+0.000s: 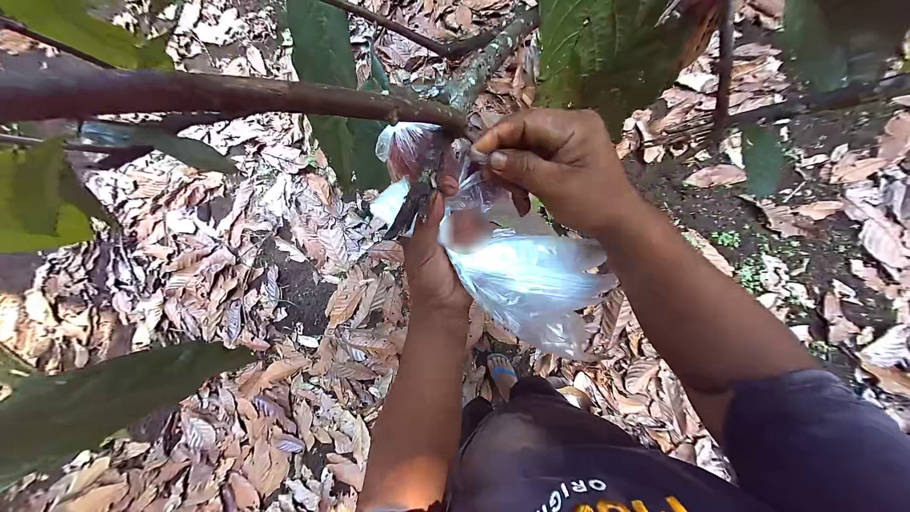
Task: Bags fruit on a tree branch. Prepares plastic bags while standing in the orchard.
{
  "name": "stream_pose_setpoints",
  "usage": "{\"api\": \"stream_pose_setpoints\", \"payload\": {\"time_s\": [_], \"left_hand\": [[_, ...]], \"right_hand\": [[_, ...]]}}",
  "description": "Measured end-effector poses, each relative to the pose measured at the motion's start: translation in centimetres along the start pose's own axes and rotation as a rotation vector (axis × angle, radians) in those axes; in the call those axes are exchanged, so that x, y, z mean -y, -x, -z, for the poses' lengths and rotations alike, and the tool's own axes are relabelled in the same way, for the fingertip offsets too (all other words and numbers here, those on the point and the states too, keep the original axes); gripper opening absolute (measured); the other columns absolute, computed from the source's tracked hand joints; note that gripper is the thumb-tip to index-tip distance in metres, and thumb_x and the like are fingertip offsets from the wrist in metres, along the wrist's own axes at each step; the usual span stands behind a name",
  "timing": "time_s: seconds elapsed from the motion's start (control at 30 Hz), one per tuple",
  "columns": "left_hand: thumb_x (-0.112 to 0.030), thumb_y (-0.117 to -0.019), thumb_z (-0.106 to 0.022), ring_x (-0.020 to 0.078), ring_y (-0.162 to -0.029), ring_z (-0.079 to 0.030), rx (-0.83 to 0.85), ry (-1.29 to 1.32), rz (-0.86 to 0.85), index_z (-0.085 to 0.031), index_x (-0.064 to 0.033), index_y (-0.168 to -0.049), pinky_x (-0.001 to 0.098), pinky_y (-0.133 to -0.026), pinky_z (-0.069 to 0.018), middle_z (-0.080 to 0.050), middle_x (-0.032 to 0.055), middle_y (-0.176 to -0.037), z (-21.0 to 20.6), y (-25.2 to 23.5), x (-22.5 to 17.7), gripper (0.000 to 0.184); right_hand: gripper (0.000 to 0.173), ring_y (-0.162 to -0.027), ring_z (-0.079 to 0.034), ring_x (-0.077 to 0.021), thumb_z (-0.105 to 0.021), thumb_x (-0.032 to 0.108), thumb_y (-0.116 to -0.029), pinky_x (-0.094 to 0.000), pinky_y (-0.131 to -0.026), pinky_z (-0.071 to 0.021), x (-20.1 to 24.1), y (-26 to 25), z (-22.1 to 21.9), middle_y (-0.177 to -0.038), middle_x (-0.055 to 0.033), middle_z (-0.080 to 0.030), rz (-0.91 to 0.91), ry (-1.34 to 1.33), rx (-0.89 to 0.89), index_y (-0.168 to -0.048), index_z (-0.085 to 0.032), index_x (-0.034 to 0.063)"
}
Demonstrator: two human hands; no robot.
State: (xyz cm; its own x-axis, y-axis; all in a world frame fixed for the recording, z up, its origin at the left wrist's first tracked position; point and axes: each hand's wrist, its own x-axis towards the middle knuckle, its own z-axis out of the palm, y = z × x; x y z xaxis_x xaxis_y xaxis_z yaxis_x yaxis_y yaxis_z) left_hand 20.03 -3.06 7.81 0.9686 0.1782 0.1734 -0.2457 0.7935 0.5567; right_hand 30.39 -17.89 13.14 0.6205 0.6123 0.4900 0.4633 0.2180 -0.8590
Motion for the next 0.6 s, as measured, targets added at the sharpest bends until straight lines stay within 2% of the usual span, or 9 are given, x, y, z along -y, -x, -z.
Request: {"api": "stream_pose_setpoints", "payload": {"time_s": [0.1,0.2,0.3,0.37,0.47,0.53,0.6], "left_hand": [[-0.034,-0.1084,-0.047,0.0047,-0.051,-0.046,-0.022,-0.122,-0.026,-0.061,-0.0159,-0.11,0.0194,-0.051,-0.0446,-0.048,-0.0046,-0.066,-0.4,-0.3,0.7,0.023],[-0.036,-0.1079,-0.05,0.0062,-0.056,-0.048,-0.069,-0.188,-0.067,-0.06,-0.0168,-0.112,0.0215,-0.055,-0.0467,-0.05,-0.0023,-0.071,-0.5,-0.4,1.4,0.022],[-0.03,-0.1084,-0.05,0.0076,-0.063,-0.053,-0.143,-0.259,-0.11,-0.061,-0.0151,-0.118,0.0231,-0.06,-0.0506,-0.057,0.0005,-0.08,-0.6,-0.6,1.9,0.021],[-0.026,-0.1077,-0.052,0.0073,-0.066,-0.055,-0.186,-0.317,-0.129,-0.063,-0.0141,-0.117,0.0221,-0.06,-0.0507,-0.06,0.0012,-0.086,-0.9,-0.8,1.8,0.019],[-0.025,-0.1047,-0.059,0.0061,-0.063,-0.053,-0.206,-0.335,-0.152,-0.065,-0.0133,-0.11,0.0206,-0.059,-0.0501,-0.06,0.0006,-0.083,-1.0,-1.1,1.7,0.014],[-0.023,-0.1039,-0.06,0.0068,-0.064,-0.055,-0.19,-0.329,-0.174,-0.064,-0.0128,-0.113,0.0214,-0.059,-0.0511,-0.061,0.0017,-0.085,-0.9,-1.2,1.6,0.014],[-0.021,-0.1038,-0.061,0.0068,-0.064,-0.055,-0.154,-0.329,-0.197,-0.063,-0.0124,-0.123,0.0203,-0.057,-0.051,-0.061,0.0028,-0.092,-0.8,-1.1,1.6,0.021]], "right_hand": [[0.02,-0.082,-0.065,-0.0098,-0.055,0.001,-0.1022,-0.0247,-0.068,-0.058,0.2,0.2,-0.1,-0.105,-0.0103,-0.069,0.123,0.216,0.028,-0.111,-0.072,-0.0032],[0.02,-0.091,-0.066,-0.0131,-0.056,-0.001,-0.1005,-0.027,-0.076,-0.0583,-0.1,0.1,-0.2,-0.104,-0.0115,-0.069,0.186,0.297,0.008,-0.104,-0.076,-0.0004],[0.02,-0.096,-0.067,-0.0162,-0.06,-0.002,-0.0983,-0.0313,-0.083,-0.0579,-0.5,0.2,-0.2,-0.102,-0.0124,-0.071,0.234,0.368,0.004,-0.098,-0.079,0.0026],[0.019,-0.095,-0.069,-0.0171,-0.061,0.0,-0.0976,-0.0344,-0.082,-0.0591,-0.5,0.1,-0.3,-0.101,-0.0114,-0.073,0.274,0.463,-0.003,-0.098,-0.079,0.0043],[0.014,-0.086,-0.071,-0.0123,-0.063,0.003,-0.0987,-0.0333,-0.076,-0.0616,-0.1,0.1,-0.6,-0.099,-0.0074,-0.075,0.261,0.544,-0.048,-0.105,-0.075,0.0027],[0.016,-0.082,-0.071,-0.0095,-0.063,0.007,-0.0997,-0.0319,-0.071,-0.0618,0.4,0.0,-0.7,-0.099,-0.0037,-0.075,0.225,0.595,-0.055,-0.113,-0.072,0.0039],[0.025,-0.082,-0.072,-0.0107,-0.063,0.008,-0.1001,-0.0343,-0.07,-0.0609,0.7,-0.1,-0.8,-0.1,-0.0024,-0.077,0.224,0.68,-0.05,-0.124,-0.07,0.0053]]}}
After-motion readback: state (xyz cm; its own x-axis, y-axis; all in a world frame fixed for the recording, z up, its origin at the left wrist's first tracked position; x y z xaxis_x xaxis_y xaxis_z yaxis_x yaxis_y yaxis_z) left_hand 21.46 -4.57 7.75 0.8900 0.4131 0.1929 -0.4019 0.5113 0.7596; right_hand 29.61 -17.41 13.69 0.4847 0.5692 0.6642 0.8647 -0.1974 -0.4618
